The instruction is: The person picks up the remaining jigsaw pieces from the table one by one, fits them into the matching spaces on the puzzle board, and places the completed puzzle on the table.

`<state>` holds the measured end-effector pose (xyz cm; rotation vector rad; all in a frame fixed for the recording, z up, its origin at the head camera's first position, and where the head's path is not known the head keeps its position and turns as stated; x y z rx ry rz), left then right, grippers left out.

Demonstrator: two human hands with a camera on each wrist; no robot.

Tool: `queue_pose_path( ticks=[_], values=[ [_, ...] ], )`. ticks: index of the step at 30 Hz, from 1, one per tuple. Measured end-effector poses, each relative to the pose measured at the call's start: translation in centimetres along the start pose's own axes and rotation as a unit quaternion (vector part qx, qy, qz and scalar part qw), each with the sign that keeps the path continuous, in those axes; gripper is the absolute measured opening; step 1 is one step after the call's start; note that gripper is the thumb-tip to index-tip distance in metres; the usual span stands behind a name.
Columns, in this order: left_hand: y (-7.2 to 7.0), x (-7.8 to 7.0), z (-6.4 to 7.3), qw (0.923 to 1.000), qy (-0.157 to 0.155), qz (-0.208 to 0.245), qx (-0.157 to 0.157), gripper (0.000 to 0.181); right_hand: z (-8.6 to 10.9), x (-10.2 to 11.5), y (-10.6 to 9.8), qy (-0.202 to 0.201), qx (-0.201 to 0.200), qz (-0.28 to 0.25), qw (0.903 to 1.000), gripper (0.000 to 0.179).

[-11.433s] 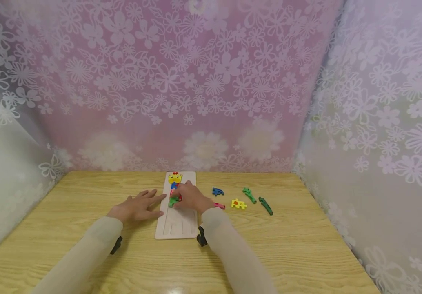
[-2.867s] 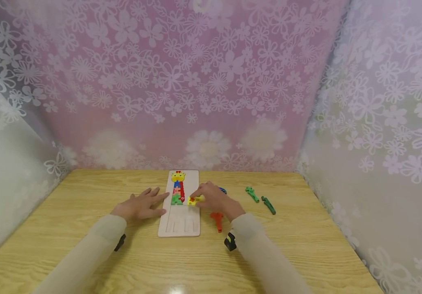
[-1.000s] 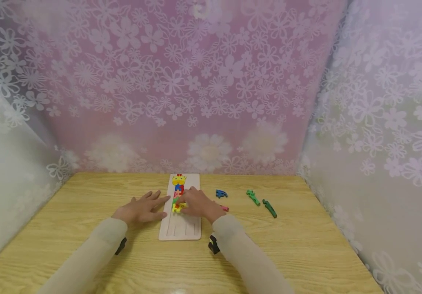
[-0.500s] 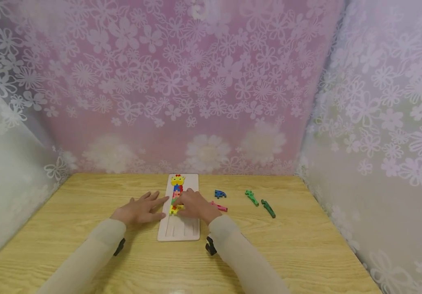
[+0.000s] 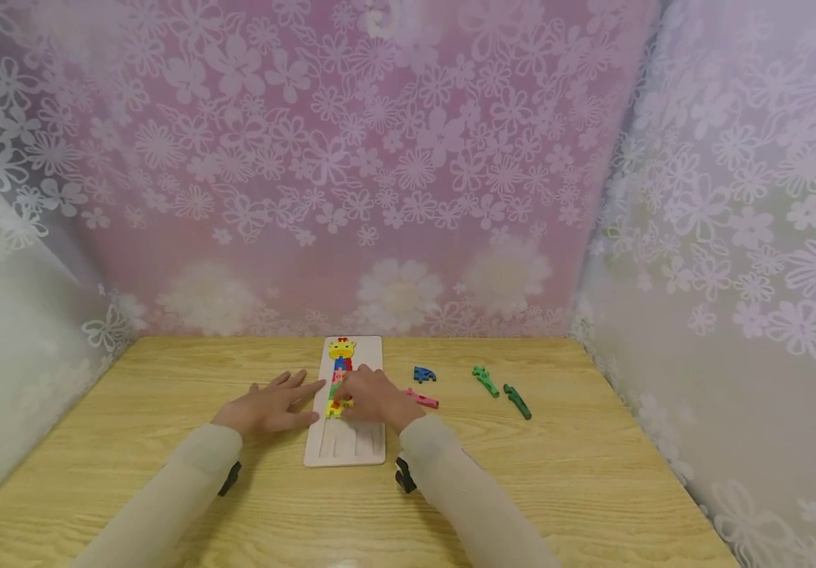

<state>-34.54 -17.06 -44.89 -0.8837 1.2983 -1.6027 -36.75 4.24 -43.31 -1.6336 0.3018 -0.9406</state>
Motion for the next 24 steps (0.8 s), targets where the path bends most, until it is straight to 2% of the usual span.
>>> queue_pose_path(
  ticks=[6, 24],
  values=[
    [-0.07, -0.03, 0.03, 1.0, -0.003, -0.001, 0.001, 0.072, -0.11, -0.12, 0.39, 0.001, -0.002, 0.026, 0.9997, 0.031],
    [0.13, -0.13, 0.03, 1.0, 0.003, 0.0, 0.0, 0.073, 0.23, -0.06, 0.33, 0.009, -0.001, 0.015, 0.9999, 0.034]
  ],
)
Point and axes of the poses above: each hand's wrist, its own z-axis away from the middle knuckle, its own y-axis out of the palm, x = y × z, the point moved 2 cm from there along -z, towards the middle knuckle, and after that the axes turned 14 degrees about -z, right-handed, at the moved point
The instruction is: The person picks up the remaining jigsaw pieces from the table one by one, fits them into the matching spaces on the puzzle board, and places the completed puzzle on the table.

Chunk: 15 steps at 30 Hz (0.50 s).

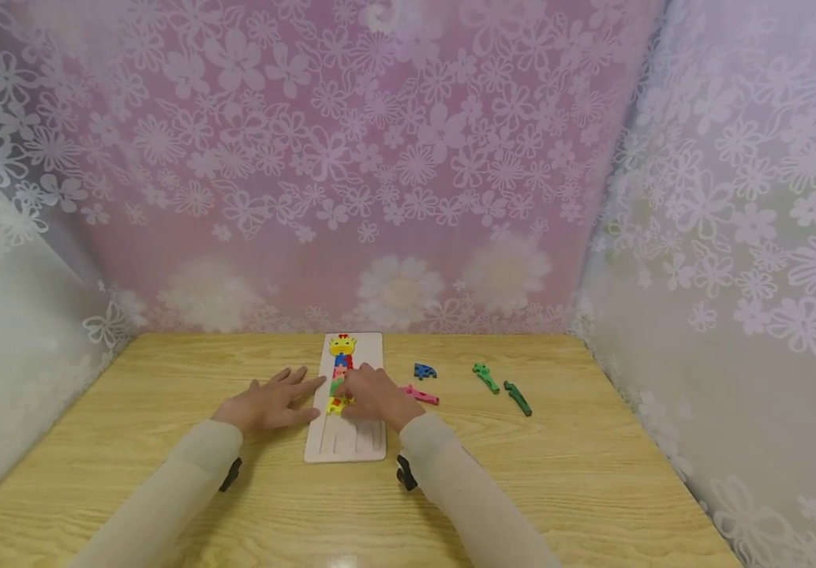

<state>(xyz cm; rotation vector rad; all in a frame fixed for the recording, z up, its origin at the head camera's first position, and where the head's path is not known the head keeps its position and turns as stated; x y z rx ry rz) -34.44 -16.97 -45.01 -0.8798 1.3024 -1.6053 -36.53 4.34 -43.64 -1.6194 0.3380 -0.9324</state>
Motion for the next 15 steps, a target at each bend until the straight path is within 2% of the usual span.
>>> queue_pose_path(
  ticks=[4, 8, 15],
  values=[
    [-0.1, 0.0, 0.0, 1.0, -0.002, 0.001, 0.004, 0.073, 0.4, -0.4, -0.4, -0.013, -0.014, -0.002, 0.9998, 0.036],
    [-0.3, 0.0, 0.0, 1.0, -0.007, -0.002, 0.006, 0.073, 1.2, -1.2, -1.3, -0.029, -0.042, -0.032, 0.9982, 0.034],
    [-0.4, 0.0, 0.3, 1.0, -0.004, 0.003, -0.001, 0.073, 3.3, -3.0, -2.7, -0.013, -0.062, -0.085, 0.9944, 0.033]
  ],
)
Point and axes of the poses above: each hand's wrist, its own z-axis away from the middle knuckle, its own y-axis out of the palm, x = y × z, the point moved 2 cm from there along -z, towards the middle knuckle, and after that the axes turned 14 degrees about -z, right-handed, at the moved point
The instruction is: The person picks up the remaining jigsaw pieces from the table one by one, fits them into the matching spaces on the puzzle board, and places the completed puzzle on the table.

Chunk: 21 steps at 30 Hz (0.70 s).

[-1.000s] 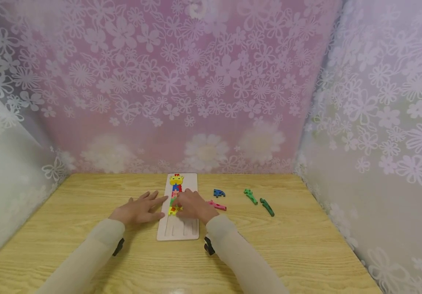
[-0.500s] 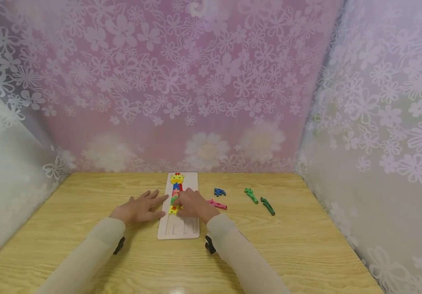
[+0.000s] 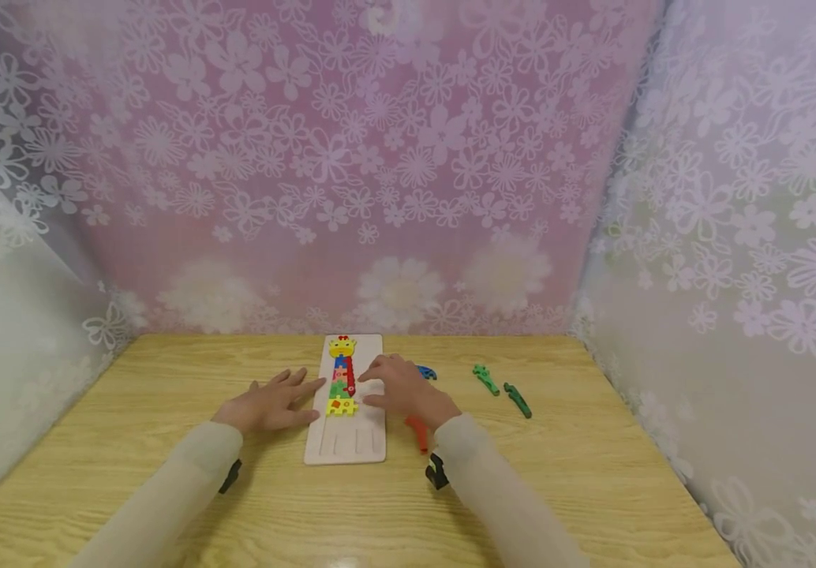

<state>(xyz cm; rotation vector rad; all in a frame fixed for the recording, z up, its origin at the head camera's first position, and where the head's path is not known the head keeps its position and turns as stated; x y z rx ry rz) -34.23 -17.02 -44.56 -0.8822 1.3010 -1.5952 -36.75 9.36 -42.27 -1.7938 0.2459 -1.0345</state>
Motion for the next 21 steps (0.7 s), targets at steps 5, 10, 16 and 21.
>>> queue_pose_path(
  ticks=[5, 10, 16, 21],
  values=[
    [0.1, 0.1, 0.1, 1.0, 0.001, 0.007, -0.003, 0.071, 1.0, -1.7, -1.0, -0.001, -0.019, 0.012, 0.9997, 0.031],
    [0.1, 0.1, 0.1, 0.9999, 0.004, 0.012, -0.007, 0.072, 1.6, -3.3, -1.8, 0.001, -0.026, 0.018, 0.9995, 0.031],
    [0.3, 0.2, -0.1, 0.9999, 0.005, 0.004, -0.011, 0.072, 2.1, -4.8, -2.9, 0.004, -0.027, 0.043, 0.9987, 0.033],
    [0.3, 0.2, 0.0, 0.9999, 0.003, 0.002, -0.01, 0.072, 2.2, -6.0, -3.0, -0.003, -0.035, 0.063, 0.9974, 0.031]
  ],
)
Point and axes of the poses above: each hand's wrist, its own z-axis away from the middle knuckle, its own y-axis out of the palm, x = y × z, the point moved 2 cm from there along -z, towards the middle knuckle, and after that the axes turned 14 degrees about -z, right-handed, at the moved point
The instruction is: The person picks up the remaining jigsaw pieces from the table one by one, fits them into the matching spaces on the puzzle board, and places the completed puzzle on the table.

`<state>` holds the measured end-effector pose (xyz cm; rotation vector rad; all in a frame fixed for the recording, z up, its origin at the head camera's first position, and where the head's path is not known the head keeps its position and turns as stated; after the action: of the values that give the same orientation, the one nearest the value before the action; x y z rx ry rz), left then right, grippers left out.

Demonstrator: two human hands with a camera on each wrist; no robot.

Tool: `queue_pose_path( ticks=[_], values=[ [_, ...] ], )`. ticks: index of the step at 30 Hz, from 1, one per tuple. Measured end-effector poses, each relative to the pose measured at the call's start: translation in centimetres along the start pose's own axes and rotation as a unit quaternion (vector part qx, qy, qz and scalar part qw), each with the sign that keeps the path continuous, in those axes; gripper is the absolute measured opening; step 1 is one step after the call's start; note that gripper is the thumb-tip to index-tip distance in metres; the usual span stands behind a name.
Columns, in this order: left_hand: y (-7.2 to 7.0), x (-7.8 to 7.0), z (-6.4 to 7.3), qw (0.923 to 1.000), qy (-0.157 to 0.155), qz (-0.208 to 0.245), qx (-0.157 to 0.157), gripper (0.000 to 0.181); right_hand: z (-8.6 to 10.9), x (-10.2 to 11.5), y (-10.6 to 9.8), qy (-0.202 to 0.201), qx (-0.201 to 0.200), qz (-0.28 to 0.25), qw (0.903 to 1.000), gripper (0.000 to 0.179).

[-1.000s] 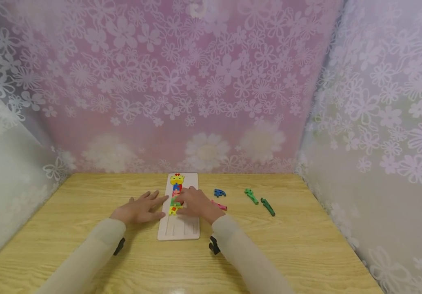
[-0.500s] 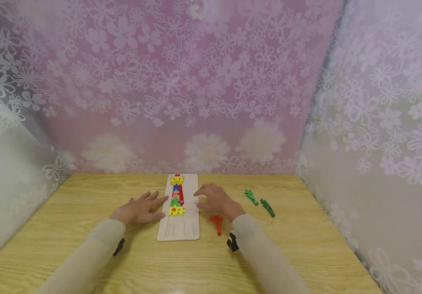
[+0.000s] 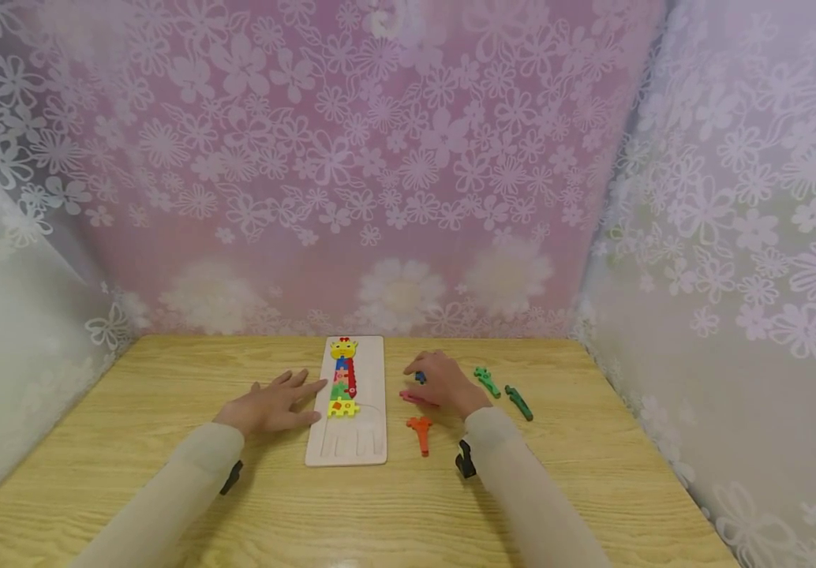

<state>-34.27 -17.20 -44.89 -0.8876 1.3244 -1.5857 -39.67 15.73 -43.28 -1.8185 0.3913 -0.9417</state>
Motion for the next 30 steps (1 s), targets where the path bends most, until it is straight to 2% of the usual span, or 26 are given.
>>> queue_pose_path(
  ticks=[8, 21, 30],
  values=[
    [0.0, 0.1, 0.0, 1.0, 0.002, 0.003, 0.004, 0.074, 0.1, -1.5, 0.2, 0.029, -0.008, -0.029, 0.9991, 0.031],
    [0.3, 0.2, -0.2, 0.9999, 0.006, 0.009, 0.006, 0.076, 0.5, -2.4, 0.5, 0.074, -0.005, -0.028, 0.9969, 0.027],
    [0.4, 0.3, -0.4, 0.9999, 0.001, 0.008, 0.007, 0.074, 0.4, -2.7, 0.5, 0.076, -0.025, -0.014, 0.9967, 0.026]
  ],
)
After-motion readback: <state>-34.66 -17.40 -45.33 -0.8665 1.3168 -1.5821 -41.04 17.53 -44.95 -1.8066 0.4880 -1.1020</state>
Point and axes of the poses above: each hand's wrist, its own z-axis away from the middle knuckle, its own y-axis out of the palm, x = y × z, the point moved 2 cm from there along -z, towards the middle knuckle, and after that the axes turned 14 degrees about -z, right-handed, at the moved point
